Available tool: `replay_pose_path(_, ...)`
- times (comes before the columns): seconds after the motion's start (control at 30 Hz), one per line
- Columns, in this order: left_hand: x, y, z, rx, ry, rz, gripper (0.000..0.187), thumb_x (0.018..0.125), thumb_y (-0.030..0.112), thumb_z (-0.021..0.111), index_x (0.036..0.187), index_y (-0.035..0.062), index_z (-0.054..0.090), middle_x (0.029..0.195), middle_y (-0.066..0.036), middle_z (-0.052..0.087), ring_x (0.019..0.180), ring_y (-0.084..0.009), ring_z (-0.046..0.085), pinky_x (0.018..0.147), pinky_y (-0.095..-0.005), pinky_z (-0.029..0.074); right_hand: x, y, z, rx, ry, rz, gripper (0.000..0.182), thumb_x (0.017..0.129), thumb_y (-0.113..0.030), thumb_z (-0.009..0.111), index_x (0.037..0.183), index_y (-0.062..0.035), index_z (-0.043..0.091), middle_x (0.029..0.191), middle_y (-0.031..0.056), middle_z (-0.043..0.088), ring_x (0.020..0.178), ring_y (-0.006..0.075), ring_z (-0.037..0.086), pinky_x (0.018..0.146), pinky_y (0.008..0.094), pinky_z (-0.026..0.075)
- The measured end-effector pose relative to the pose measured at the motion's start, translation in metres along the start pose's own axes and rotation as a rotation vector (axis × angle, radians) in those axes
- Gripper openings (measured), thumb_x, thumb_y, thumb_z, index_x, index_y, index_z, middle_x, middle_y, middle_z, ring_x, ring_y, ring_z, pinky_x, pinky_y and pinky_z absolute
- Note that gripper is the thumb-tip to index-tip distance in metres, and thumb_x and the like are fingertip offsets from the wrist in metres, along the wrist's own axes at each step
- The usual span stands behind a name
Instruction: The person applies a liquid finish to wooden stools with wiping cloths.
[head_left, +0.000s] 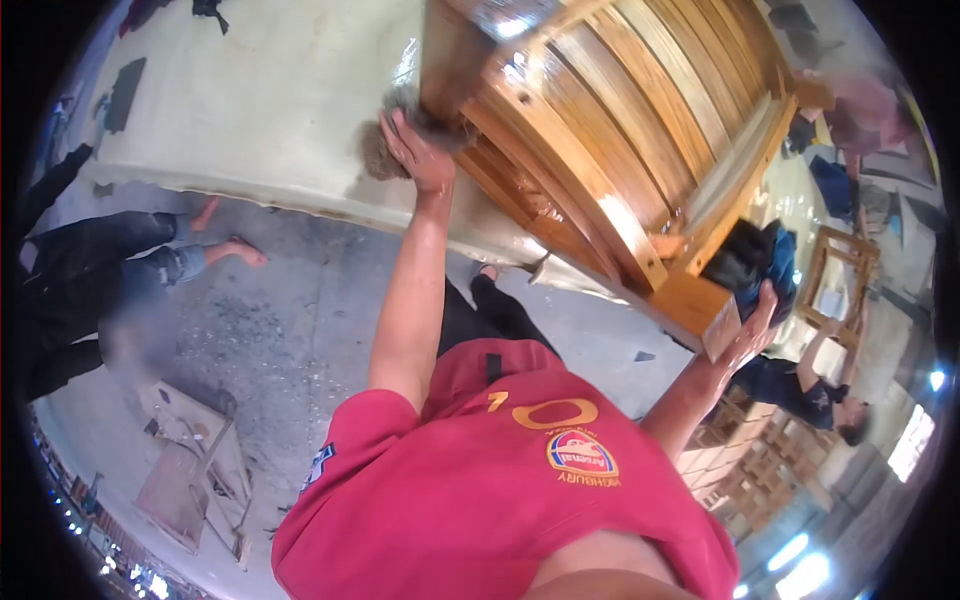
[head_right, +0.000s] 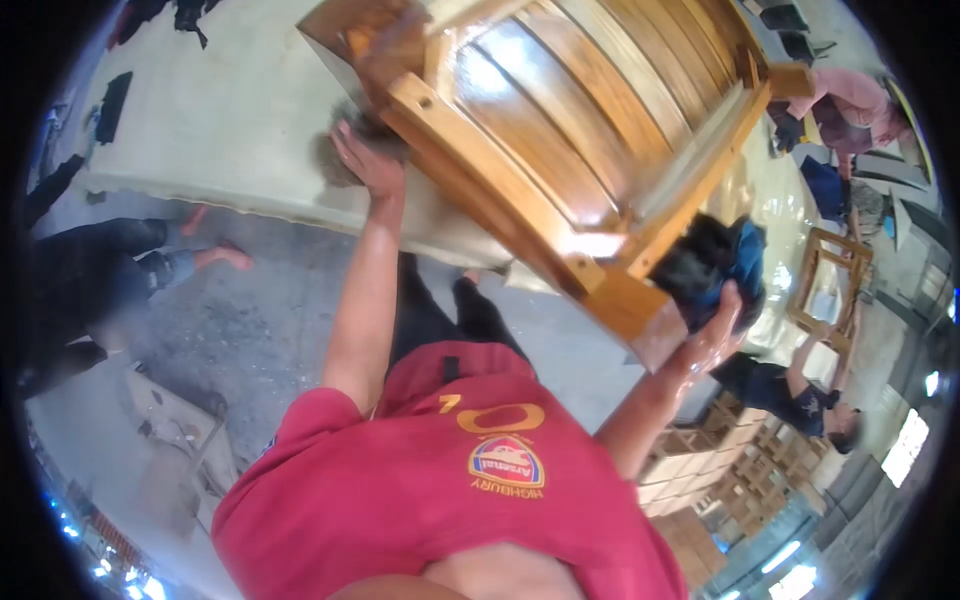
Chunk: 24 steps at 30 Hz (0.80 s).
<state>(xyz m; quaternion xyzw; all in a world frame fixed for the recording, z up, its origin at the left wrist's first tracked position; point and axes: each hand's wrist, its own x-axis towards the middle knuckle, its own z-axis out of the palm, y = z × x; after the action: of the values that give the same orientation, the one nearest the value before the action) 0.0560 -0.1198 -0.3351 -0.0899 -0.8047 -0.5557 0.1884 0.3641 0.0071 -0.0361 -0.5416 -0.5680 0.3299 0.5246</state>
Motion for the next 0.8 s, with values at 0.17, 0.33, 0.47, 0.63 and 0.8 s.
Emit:
replay_pose_path(0.17,0.019,-0.014,0.0,-0.392,-0.24,-0.495,0.043,0.105,0.024,0.039,0.133,-0.0049,0.053,0.139,-0.019,0.053,0.13,-0.0287,0.046,0.112,-0.0366,0.033,-0.016,-0.008,-0.012,0.007,0.083,0.129,0.044,0.087,-0.028,0.059,0.12,0.0008,0.062,0.117,0.0158,0.063,0.104,0.0257,0.061,0.095,0.0383,0.048)
replay_pose_path(0.33,0.123,0.122,-0.066,-0.944,-0.556,-0.178,0.037,0.104,0.02,0.043,0.123,-0.0052,0.062,0.128,-0.01,0.062,0.111,-0.0147,0.056,0.099,-0.0281,0.042,-0.045,-0.097,0.019,0.183,0.071,0.176,0.062,0.084,-0.035,0.056,0.133,0.0018,0.049,0.127,0.0168,0.055,0.113,0.0304,0.056,0.096,0.0418,0.048)
replay_pose_path(0.47,0.116,0.084,-0.059,-1.009,-0.797,-0.396,0.037,0.104,0.021,0.047,0.124,-0.0066,0.06,0.121,-0.008,0.064,0.108,-0.0112,0.055,0.096,-0.026,0.042,-0.033,-0.078,0.003,0.148,-0.132,-0.009,0.056,0.085,-0.027,0.055,0.131,0.004,0.05,0.125,0.0171,0.058,0.11,0.0306,0.06,0.096,0.0424,0.05)
replay_pose_path(0.63,0.07,-0.022,-0.054,-0.439,-0.965,-0.709,0.038,0.103,0.023,0.051,0.126,-0.0071,0.058,0.118,-0.006,0.063,0.111,-0.01,0.051,0.096,-0.0237,0.04,-0.024,-0.075,0.02,-0.042,-0.233,-0.14,0.053,0.085,-0.027,0.06,0.126,0.0057,0.053,0.12,0.0163,0.06,0.11,0.0272,0.059,0.099,0.0391,0.047)
replay_pose_path(0.8,0.058,0.008,-0.067,-0.677,-0.832,-0.662,0.037,0.104,0.019,0.048,0.129,-0.0084,0.055,0.12,-0.007,0.063,0.112,-0.0108,0.051,0.098,-0.0248,0.039,-0.006,-0.079,0.024,-0.246,-0.32,-0.113,0.056,0.078,-0.03,0.066,0.12,0.0054,0.057,0.119,0.0135,0.059,0.112,0.0236,0.055,0.103,0.0365,0.039)
